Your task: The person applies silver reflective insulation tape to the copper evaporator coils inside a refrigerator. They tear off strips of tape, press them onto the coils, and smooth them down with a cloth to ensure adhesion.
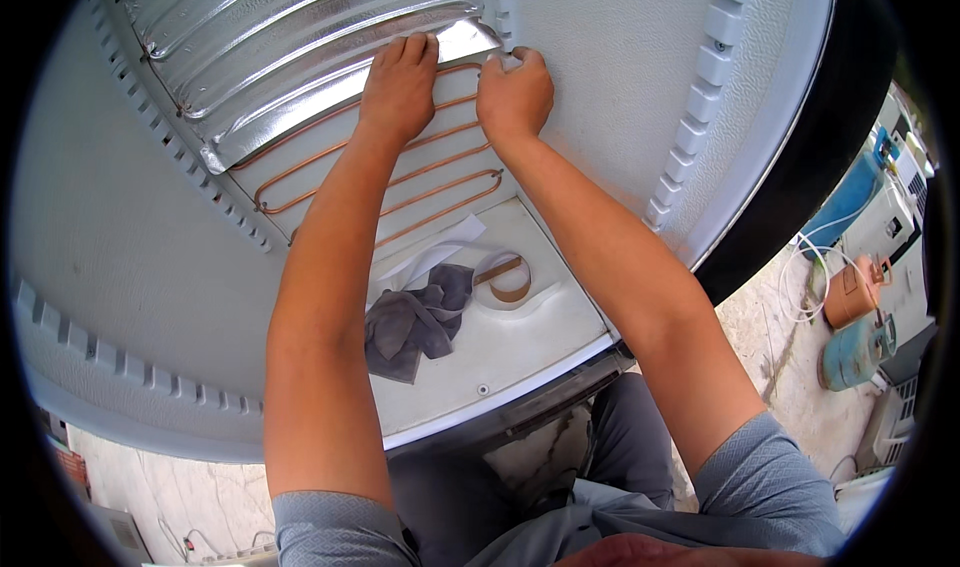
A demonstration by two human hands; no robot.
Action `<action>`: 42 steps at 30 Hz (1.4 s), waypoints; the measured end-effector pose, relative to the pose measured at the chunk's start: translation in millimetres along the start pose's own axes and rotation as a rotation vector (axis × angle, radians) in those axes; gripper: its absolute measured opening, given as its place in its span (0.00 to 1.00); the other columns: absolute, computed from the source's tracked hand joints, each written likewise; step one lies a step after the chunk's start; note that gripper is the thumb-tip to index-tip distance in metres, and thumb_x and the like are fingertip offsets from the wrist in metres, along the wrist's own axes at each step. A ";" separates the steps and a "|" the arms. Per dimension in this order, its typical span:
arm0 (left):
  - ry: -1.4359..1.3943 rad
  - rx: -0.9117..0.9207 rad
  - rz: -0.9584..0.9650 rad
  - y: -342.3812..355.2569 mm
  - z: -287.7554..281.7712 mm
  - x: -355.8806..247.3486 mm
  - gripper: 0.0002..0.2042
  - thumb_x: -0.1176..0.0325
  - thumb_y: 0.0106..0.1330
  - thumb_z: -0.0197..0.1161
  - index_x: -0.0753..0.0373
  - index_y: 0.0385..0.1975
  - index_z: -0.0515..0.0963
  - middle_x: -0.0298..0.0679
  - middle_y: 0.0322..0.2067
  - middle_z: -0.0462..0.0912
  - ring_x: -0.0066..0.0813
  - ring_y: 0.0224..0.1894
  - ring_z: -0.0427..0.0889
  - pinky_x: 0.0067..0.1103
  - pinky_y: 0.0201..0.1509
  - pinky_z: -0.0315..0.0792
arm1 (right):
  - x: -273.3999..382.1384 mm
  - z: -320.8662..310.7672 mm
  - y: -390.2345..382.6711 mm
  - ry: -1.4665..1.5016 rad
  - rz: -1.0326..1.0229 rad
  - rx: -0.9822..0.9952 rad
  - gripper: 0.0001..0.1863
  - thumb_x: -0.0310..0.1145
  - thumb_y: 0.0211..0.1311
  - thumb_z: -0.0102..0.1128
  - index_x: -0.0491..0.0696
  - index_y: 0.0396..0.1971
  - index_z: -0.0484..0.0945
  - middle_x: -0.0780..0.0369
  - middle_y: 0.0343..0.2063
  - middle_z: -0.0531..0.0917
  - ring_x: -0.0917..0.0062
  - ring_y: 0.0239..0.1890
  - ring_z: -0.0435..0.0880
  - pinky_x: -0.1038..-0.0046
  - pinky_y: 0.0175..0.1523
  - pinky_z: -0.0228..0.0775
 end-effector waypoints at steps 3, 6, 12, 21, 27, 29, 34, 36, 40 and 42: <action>0.021 -0.028 0.028 0.5 6.2 0.3 0.28 0.78 0.61 0.58 0.67 0.66 0.72 0.42 0.60 0.74 0.42 0.63 0.73 0.34 0.69 0.67 | 0.3 -67.2 -63.7 0.329 0.105 0.383 0.14 0.31 0.68 0.63 0.38 0.47 0.83 0.59 0.22 0.84 0.67 0.25 0.83 0.65 0.38 0.75; -0.001 -0.016 0.054 11.6 9.7 -11.1 0.29 0.78 0.61 0.58 0.67 0.66 0.71 0.42 0.60 0.74 0.42 0.63 0.73 0.34 0.69 0.67 | -28.2 -142.2 -111.2 0.308 -0.164 0.511 0.09 0.23 0.64 0.66 0.37 0.42 0.84 0.62 0.16 0.78 0.73 0.15 0.75 0.72 0.27 0.69; 0.015 -0.068 0.083 15.1 20.8 -18.4 0.29 0.78 0.60 0.58 0.67 0.66 0.71 0.41 0.59 0.74 0.42 0.63 0.72 0.35 0.68 0.67 | -42.5 -286.6 -98.9 0.363 -0.865 0.587 0.20 0.19 0.46 0.70 0.44 0.44 0.84 0.68 0.14 0.71 0.77 0.14 0.70 0.76 0.21 0.65; 0.043 -0.028 0.027 24.9 31.0 -31.7 0.32 0.77 0.59 0.60 0.63 0.68 0.70 0.40 0.63 0.72 0.41 0.66 0.69 0.37 0.71 0.62 | -39.5 -352.4 -21.1 0.074 -0.977 0.182 0.23 0.23 0.66 0.57 0.48 0.61 0.70 0.63 0.29 0.74 0.71 0.29 0.74 0.75 0.28 0.70; -0.061 -0.092 -0.019 30.3 43.1 -43.8 0.34 0.76 0.58 0.62 0.66 0.70 0.67 0.45 0.63 0.71 0.46 0.68 0.67 0.43 0.72 0.57 | -61.4 -345.6 -0.7 0.100 -0.650 -0.147 0.11 0.26 0.75 0.52 0.45 0.54 0.70 0.50 0.48 0.82 0.68 0.52 0.80 0.67 0.60 0.73; -0.084 -0.120 -0.060 31.5 46.5 -50.3 0.33 0.77 0.57 0.62 0.67 0.68 0.68 0.47 0.62 0.71 0.47 0.67 0.67 0.44 0.71 0.56 | -61.8 -343.6 -1.7 0.077 -0.617 -0.115 0.11 0.26 0.76 0.52 0.46 0.54 0.69 0.48 0.52 0.82 0.67 0.56 0.81 0.66 0.65 0.73; -0.181 -0.135 -0.190 42.5 51.0 -56.4 0.30 0.77 0.57 0.61 0.64 0.64 0.74 0.50 0.59 0.74 0.51 0.63 0.70 0.45 0.67 0.62 | -56.3 -329.4 1.9 0.289 -0.708 -0.134 0.11 0.24 0.75 0.54 0.43 0.53 0.76 0.53 0.52 0.85 0.73 0.55 0.84 0.70 0.69 0.70; -0.204 -0.187 -0.277 51.9 53.8 -59.9 0.26 0.76 0.57 0.61 0.65 0.60 0.77 0.51 0.55 0.76 0.53 0.59 0.73 0.46 0.63 0.67 | -61.4 -332.7 1.7 0.279 -0.711 -0.127 0.11 0.24 0.75 0.54 0.43 0.53 0.75 0.53 0.53 0.85 0.73 0.56 0.84 0.70 0.70 0.70; -0.219 -0.122 -0.395 65.2 52.0 -57.0 0.21 0.75 0.59 0.61 0.66 0.55 0.80 0.53 0.49 0.79 0.56 0.52 0.78 0.47 0.56 0.72 | -63.7 -335.5 2.9 0.294 -0.724 -0.083 0.10 0.23 0.76 0.54 0.44 0.53 0.75 0.52 0.54 0.85 0.72 0.57 0.84 0.68 0.70 0.70; -0.188 -0.193 -0.321 62.4 51.2 -55.5 0.17 0.74 0.59 0.63 0.67 0.49 0.82 0.53 0.48 0.80 0.55 0.53 0.77 0.45 0.57 0.72 | -65.2 -336.4 2.8 0.281 -0.725 -0.069 0.10 0.24 0.76 0.54 0.44 0.53 0.74 0.52 0.54 0.84 0.72 0.57 0.83 0.68 0.70 0.70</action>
Point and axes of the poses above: each hand's wrist, its own y-axis towards the middle knuckle, its own z-axis out of the palm, x = y × z, the point moved 1 cm from there along y, towards the middle knuckle
